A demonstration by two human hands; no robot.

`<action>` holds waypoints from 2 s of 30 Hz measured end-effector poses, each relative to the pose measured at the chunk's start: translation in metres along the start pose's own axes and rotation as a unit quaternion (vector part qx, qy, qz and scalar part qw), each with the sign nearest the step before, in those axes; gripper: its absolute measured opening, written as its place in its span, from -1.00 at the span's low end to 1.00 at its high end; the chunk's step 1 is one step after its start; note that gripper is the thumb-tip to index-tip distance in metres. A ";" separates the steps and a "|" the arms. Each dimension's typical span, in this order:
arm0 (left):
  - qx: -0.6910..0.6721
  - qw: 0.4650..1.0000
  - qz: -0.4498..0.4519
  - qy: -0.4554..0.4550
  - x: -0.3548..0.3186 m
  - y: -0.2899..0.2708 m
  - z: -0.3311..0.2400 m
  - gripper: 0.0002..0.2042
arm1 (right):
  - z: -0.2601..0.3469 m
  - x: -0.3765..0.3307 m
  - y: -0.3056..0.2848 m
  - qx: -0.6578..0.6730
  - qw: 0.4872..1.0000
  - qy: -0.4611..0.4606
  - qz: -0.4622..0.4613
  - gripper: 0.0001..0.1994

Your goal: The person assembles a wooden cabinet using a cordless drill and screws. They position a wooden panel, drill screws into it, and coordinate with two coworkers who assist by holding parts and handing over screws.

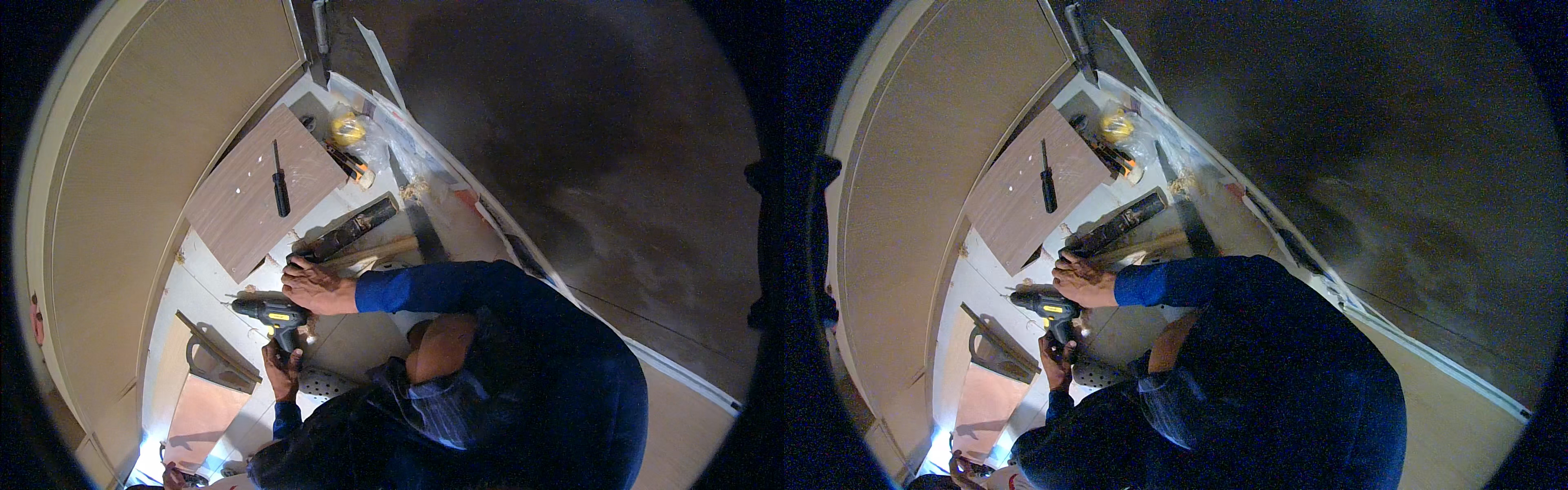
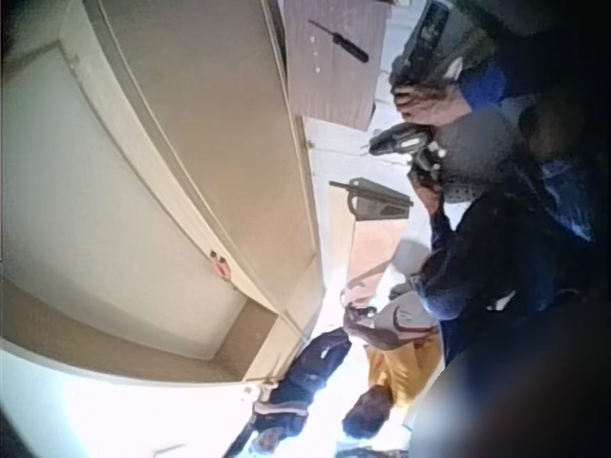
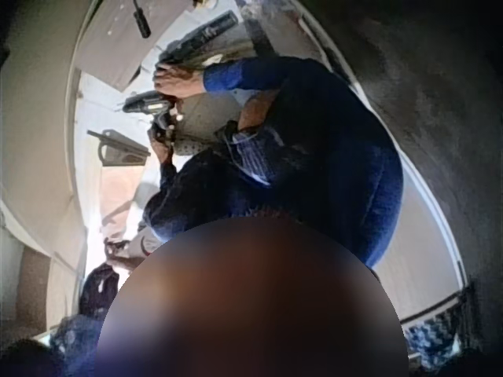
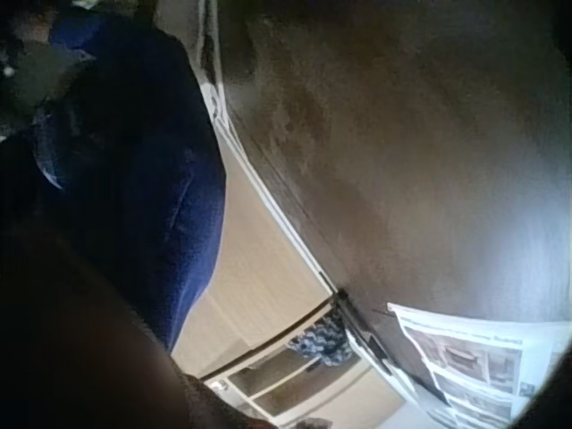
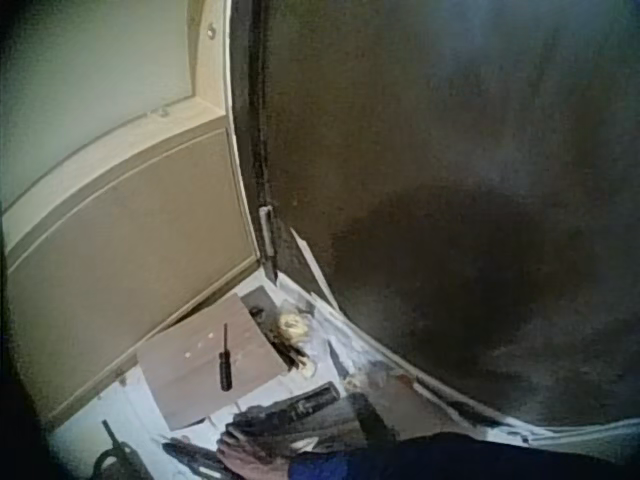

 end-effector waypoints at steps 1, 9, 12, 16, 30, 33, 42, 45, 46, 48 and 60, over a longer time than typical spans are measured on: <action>0.045 0.999 0.010 0.018 0.003 -0.003 0.001 -0.36 | 0.002 0.000 -0.013 0.059 0.997 0.004 -0.042 -0.77; 0.311 0.948 0.042 0.051 0.106 -0.156 -0.080 -0.62 | -0.074 -0.025 -0.163 0.305 0.878 0.174 -0.326 -0.61; 0.080 0.996 -0.029 0.023 0.162 -0.160 -0.121 -0.39 | -0.128 -0.032 -0.170 0.181 0.851 0.292 -0.398 -0.47; 0.084 0.996 0.008 -0.031 0.221 -0.128 -0.131 -0.31 | -0.138 -0.033 -0.124 0.280 0.848 0.335 -0.302 -0.35; 0.165 0.984 0.045 -0.046 0.169 -0.091 -0.153 -0.76 | -0.075 -0.096 -0.121 0.332 0.854 0.356 -0.184 -0.22; 0.173 0.982 0.045 -0.054 0.168 -0.086 -0.160 -0.78 | -0.077 -0.102 -0.125 0.348 0.846 0.377 -0.147 -0.23; 0.008 0.991 0.092 -0.096 0.167 -0.076 -0.134 -0.71 | -0.106 -0.074 -0.132 0.335 0.846 0.340 -0.236 -0.32; 0.034 0.994 0.083 -0.067 0.169 -0.081 -0.141 -0.64 | -0.108 -0.074 -0.135 0.308 0.860 0.303 -0.270 -0.36; 0.053 0.994 0.074 -0.059 0.167 -0.082 -0.146 -0.64 | -0.108 -0.076 -0.136 0.300 0.866 0.295 -0.270 -0.37; 0.236 0.968 0.068 -0.048 0.151 -0.103 -0.160 -0.67 | -0.109 -0.089 -0.143 0.288 0.860 0.318 -0.276 -0.39; -0.103 0.848 0.384 0.350 -0.132 -0.138 -0.355 -0.67 | -0.066 -0.106 -0.266 0.205 0.874 0.346 -0.271 -0.61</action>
Point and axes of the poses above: each hand's wrist, its own x-axis towards the middle knuckle, its own y-axis out of the palm, z = x × y, the point moved 3 cm from there along x, towards the middle knuckle, and after that the axes turned 15 degrees about x, right-handed, at the moved point
